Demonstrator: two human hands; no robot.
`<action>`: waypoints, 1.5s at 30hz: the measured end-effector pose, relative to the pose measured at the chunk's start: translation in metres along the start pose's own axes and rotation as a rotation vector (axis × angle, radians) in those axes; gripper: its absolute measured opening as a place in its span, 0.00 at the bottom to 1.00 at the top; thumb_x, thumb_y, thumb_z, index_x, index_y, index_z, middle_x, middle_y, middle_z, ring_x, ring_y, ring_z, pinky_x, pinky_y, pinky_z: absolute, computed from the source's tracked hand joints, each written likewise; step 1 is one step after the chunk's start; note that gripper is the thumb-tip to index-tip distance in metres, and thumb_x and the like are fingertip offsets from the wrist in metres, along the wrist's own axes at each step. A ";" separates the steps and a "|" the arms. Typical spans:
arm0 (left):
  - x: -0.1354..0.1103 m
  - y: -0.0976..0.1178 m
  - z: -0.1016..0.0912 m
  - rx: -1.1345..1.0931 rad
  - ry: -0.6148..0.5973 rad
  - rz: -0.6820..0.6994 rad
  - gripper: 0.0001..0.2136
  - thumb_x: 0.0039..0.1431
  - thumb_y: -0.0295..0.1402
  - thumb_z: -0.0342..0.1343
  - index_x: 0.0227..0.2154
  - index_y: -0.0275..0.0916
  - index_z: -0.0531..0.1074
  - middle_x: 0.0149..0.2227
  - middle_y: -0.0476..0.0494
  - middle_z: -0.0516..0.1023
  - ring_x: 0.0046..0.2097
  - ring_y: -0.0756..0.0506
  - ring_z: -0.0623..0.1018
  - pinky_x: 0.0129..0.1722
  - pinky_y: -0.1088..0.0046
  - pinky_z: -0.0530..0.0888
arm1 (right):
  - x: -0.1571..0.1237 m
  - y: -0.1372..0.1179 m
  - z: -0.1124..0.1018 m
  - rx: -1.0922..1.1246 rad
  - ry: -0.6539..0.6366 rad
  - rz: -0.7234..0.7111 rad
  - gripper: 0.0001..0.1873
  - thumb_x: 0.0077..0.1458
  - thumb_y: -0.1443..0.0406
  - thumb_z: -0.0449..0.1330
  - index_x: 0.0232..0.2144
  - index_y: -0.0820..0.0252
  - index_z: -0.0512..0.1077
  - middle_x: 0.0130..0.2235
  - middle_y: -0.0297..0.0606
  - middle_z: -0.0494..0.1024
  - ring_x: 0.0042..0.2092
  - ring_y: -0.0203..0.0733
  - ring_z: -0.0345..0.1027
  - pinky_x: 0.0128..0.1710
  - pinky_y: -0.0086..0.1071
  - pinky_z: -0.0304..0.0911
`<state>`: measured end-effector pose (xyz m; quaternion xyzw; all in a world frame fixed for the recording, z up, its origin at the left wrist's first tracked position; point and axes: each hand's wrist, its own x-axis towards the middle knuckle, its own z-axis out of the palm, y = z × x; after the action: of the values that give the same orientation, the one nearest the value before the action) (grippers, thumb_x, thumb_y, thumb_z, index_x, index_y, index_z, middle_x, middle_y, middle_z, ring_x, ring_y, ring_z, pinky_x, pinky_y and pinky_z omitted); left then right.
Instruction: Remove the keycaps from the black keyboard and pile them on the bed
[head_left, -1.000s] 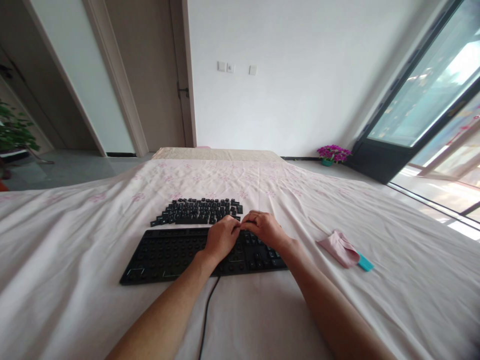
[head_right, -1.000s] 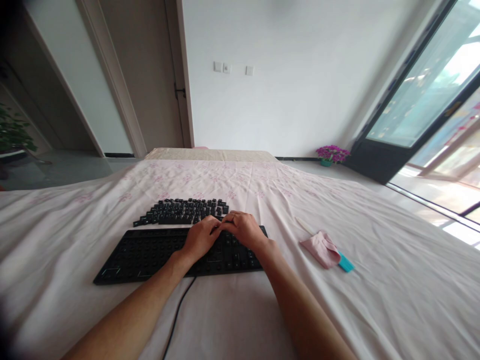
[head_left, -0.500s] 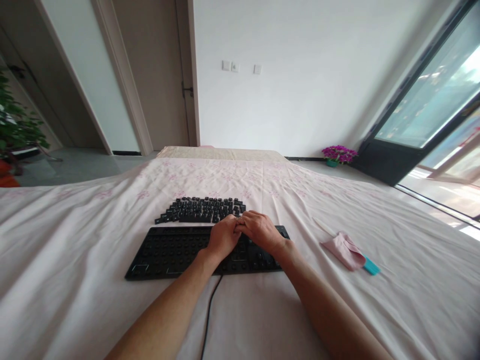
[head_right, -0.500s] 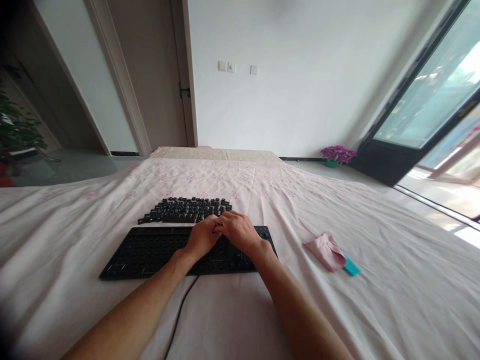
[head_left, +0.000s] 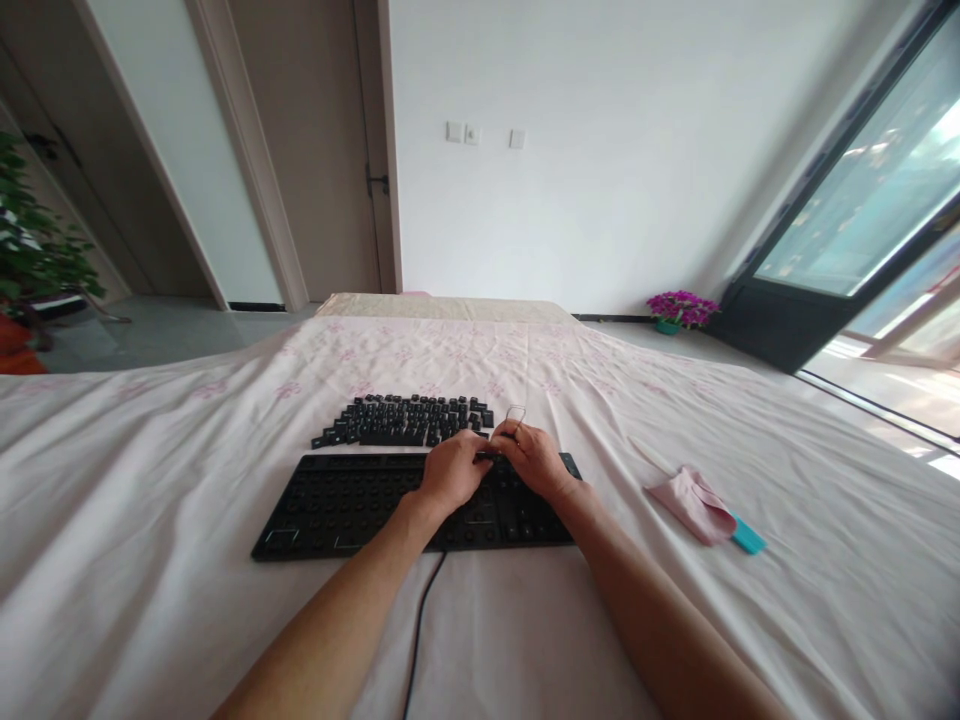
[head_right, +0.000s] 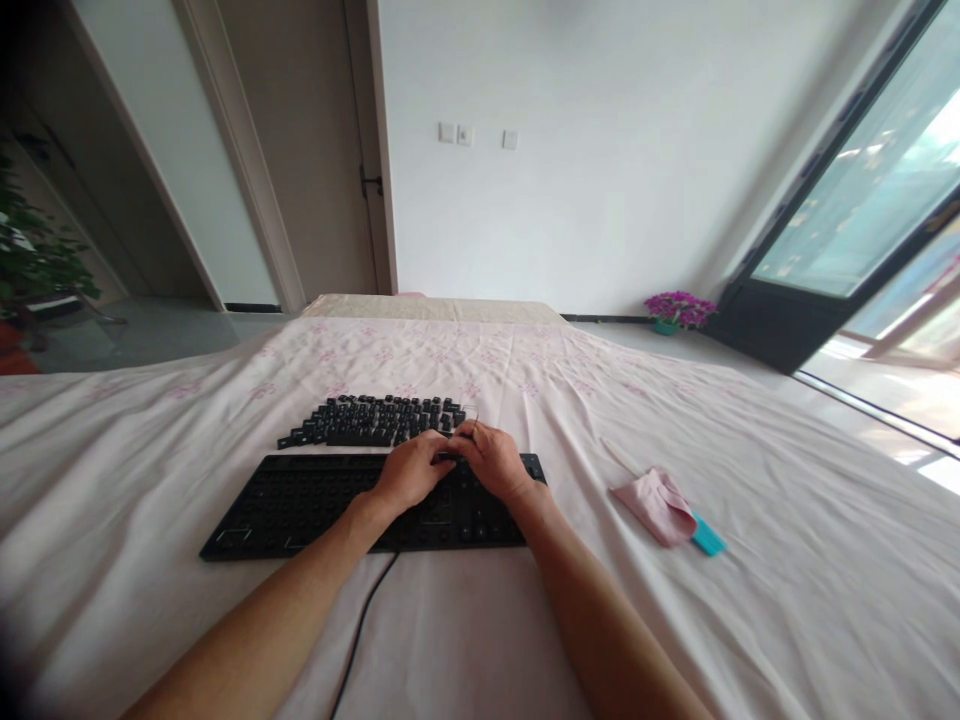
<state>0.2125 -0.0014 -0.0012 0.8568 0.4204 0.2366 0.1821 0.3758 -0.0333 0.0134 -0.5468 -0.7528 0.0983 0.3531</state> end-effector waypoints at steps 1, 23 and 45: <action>0.001 0.002 0.001 0.008 -0.002 -0.013 0.08 0.54 0.36 0.58 0.38 0.48 0.75 0.38 0.50 0.76 0.39 0.47 0.76 0.35 0.75 0.67 | -0.001 0.001 0.001 0.030 0.008 0.000 0.10 0.61 0.61 0.52 0.32 0.58 0.70 0.33 0.34 0.75 0.37 0.38 0.70 0.40 0.29 0.61; 0.026 -0.005 -0.013 -0.034 -0.162 0.069 0.06 0.51 0.37 0.58 0.31 0.46 0.77 0.31 0.51 0.77 0.34 0.48 0.75 0.30 0.78 0.63 | -0.006 0.004 0.003 0.169 0.068 -0.019 0.07 0.60 0.62 0.54 0.32 0.58 0.70 0.32 0.34 0.75 0.36 0.38 0.69 0.40 0.31 0.62; 0.038 -0.025 0.002 -0.349 -0.116 0.380 0.07 0.55 0.37 0.59 0.28 0.40 0.74 0.29 0.53 0.72 0.34 0.50 0.72 0.36 0.77 0.65 | -0.009 0.002 0.006 0.208 0.201 -0.076 0.08 0.61 0.64 0.52 0.29 0.58 0.67 0.29 0.34 0.70 0.32 0.37 0.65 0.35 0.31 0.62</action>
<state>0.2183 0.0439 -0.0058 0.8882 0.1935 0.2861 0.3030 0.3749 -0.0392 0.0037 -0.4856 -0.7195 0.1069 0.4849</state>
